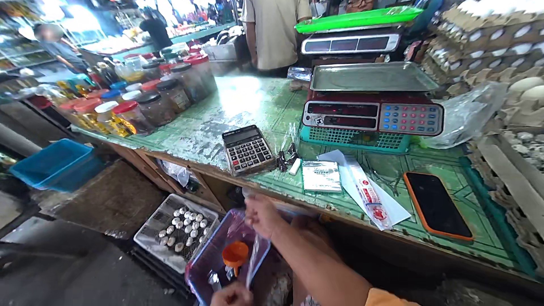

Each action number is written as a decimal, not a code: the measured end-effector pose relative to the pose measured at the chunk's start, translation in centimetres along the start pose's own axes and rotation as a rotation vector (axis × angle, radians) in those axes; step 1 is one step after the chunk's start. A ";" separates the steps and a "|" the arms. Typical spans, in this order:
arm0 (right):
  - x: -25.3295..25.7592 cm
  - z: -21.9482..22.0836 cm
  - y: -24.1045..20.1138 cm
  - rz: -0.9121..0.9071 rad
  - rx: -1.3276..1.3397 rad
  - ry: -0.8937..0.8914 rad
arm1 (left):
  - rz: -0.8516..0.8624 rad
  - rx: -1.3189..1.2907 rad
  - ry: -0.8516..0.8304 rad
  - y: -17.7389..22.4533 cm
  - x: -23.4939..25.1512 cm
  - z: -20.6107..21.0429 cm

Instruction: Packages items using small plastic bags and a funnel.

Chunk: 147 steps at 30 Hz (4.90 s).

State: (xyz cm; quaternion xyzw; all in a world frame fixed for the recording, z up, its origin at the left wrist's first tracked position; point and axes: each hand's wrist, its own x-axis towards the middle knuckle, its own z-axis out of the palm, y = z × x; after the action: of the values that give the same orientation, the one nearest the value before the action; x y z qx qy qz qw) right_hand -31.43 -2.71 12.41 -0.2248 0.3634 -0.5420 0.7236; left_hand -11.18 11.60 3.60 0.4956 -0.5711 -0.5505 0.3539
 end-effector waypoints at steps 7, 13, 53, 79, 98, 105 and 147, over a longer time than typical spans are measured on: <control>-1.5 0.5 3.7 0.012 -0.630 -0.648 | 0.148 -0.212 0.532 9.6 5.2 -2.1; -1.5 0.1 3.8 -0.074 -0.670 -0.534 | 0.237 -0.286 0.647 10.9 6.7 -2.8; -1.4 -0.1 4.7 -0.074 -0.699 -0.468 | 0.204 0.293 -0.040 25.8 23.3 8.0; 1.1 -1.3 4.4 -0.178 -1.240 -0.223 | -1.132 0.925 0.018 -21.1 11.1 -6.3; 0.7 -0.5 7.6 -0.074 -1.267 -0.335 | -0.379 -0.250 0.676 -8.4 3.8 -8.1; -1.0 1.2 8.8 0.086 -0.920 -0.743 | -0.119 -0.212 0.314 3.3 1.1 -6.6; 0.9 -1.6 3.7 -0.341 -0.849 -0.068 | -0.017 0.158 0.357 1.7 0.3 -7.5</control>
State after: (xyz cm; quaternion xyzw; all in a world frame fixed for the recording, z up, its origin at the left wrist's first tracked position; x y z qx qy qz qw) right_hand -30.20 -2.27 8.52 -0.5756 0.4872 -0.4488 0.4795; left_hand -4.45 9.11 6.29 0.6165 -0.5365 -0.4102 0.4048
